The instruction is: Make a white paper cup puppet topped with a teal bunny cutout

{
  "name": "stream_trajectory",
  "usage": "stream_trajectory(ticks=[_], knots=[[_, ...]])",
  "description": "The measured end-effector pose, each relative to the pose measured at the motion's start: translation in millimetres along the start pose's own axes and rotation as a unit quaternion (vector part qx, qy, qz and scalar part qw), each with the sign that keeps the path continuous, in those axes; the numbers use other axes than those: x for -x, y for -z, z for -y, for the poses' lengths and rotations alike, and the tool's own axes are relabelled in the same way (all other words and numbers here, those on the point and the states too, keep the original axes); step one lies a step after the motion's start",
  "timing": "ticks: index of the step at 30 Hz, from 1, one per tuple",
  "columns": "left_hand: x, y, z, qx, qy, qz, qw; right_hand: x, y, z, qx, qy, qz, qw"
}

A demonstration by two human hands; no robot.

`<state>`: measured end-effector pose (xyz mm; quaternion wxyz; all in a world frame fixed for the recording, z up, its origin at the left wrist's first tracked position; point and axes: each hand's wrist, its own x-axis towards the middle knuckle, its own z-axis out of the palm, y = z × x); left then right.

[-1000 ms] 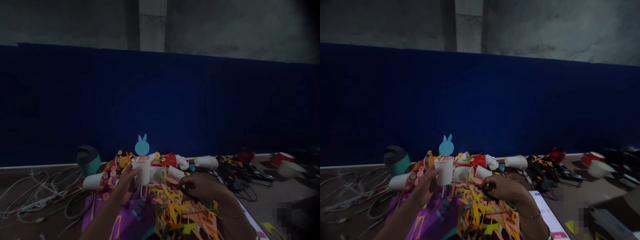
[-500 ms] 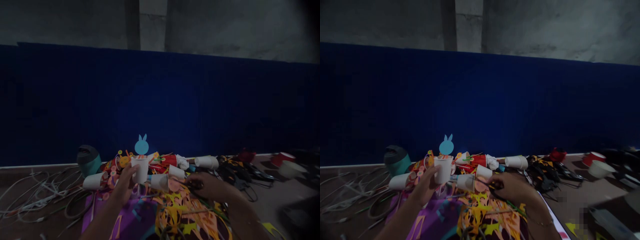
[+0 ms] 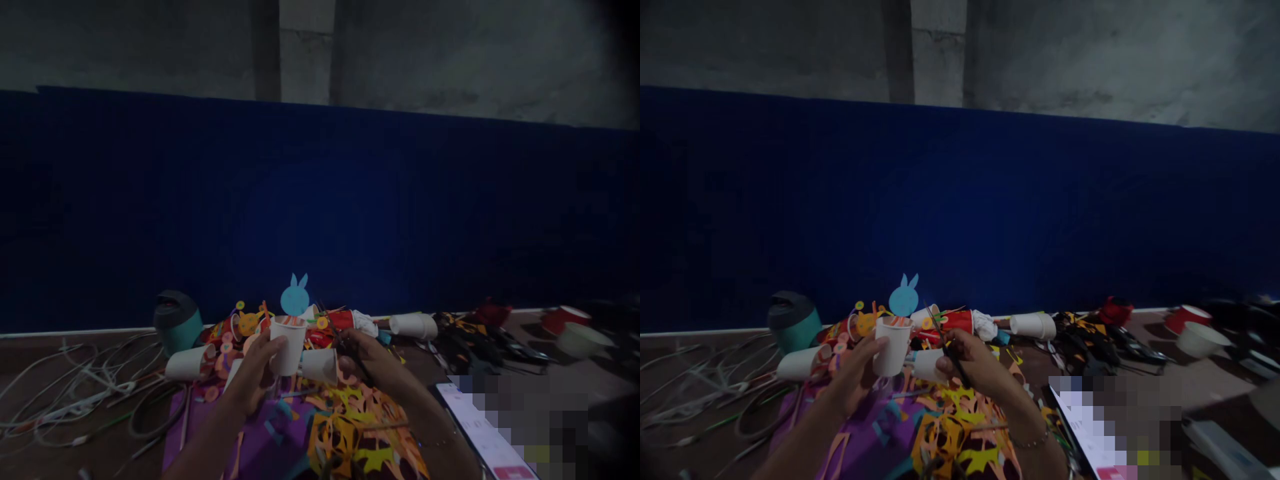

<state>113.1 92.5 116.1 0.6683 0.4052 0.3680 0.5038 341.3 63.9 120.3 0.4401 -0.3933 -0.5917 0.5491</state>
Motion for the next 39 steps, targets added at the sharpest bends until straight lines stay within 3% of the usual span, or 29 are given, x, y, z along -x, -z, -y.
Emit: stream_trajectory(ticks=[9, 17, 39], knots=[[4.2, -3.3, -3.9, -0.03, 0.005, -0.031, 0.999, -1.2, -5.6, 7.0, 0.007, -0.02, -0.032, 0.999], [0.8, 0.5, -2.2, -0.012, 0.003, -0.002, 1.0, -1.8, -4.8, 6.4, 0.039, -0.002, -0.041, 0.998], [-0.1, 0.3, -1.6, 0.005, 0.015, -0.009, 1.0, -0.6, -1.8, -1.0, 0.04, -0.005, -0.04, 0.998]])
